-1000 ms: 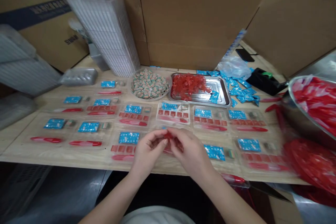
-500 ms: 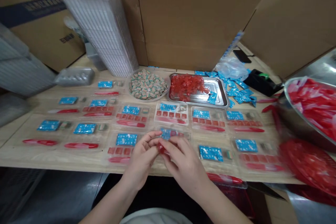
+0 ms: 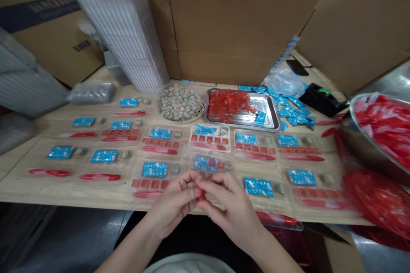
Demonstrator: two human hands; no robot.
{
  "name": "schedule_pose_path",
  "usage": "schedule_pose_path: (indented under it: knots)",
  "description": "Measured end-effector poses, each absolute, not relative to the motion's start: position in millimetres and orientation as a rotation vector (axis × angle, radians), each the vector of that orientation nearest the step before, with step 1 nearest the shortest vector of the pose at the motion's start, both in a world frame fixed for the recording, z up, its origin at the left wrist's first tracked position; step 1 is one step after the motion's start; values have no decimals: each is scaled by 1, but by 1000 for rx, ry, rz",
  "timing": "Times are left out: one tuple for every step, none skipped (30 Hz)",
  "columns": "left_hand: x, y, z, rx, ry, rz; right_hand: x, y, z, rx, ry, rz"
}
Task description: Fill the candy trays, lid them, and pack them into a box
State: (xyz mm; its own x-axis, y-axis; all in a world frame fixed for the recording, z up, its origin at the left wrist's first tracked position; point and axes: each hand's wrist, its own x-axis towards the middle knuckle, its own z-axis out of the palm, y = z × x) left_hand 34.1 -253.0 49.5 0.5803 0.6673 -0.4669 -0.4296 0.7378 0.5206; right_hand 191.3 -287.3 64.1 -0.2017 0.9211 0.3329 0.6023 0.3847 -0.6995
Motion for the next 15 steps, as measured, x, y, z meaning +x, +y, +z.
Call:
schedule_pose_path:
  knots:
    - [35,-254,48,379,707,636,192,-288,65,-1316,-1931,533]
    - [36,-255,47,403,725,621,193,-287,66,-1325,-1945,524]
    - [37,-255,45,456,749,613,194,-285,67,-1336,-1952,522]
    - [37,-256,43,549,792,628,196,-280,66,-1347,-1953,523]
    - [37,-256,42,685,863,670,198,-274,65,-1365,-1949,522]
    - [36,-256,40,866,957,732,200,-266,63,-1395,-1943,512]
    - [34,-256,39,1085,1058,795,202,-256,59,-1437,-1937,489]
    - [32,-256,38,1321,1138,837,203,-246,54,-1481,-1935,461]
    - [30,-256,37,1550,1185,849,203,-237,49,-1517,-1949,433]
    - [28,-256,35,1752,1195,825,202,-229,43,-1541,-1984,406]
    - [27,-256,33,1917,1170,771,200,-224,37,-1550,-2037,380]
    - [27,-256,31,2038,1135,714,196,-220,32,-1552,-2100,358]
    - [28,-257,28,2123,1114,673,192,-219,28,-1558,-2160,337]
    - [28,-257,25,2185,1108,655,188,-220,25,-1576,-2207,309]
    - [29,-258,21,2232,1110,654,185,-221,23,-1605,-2231,269]
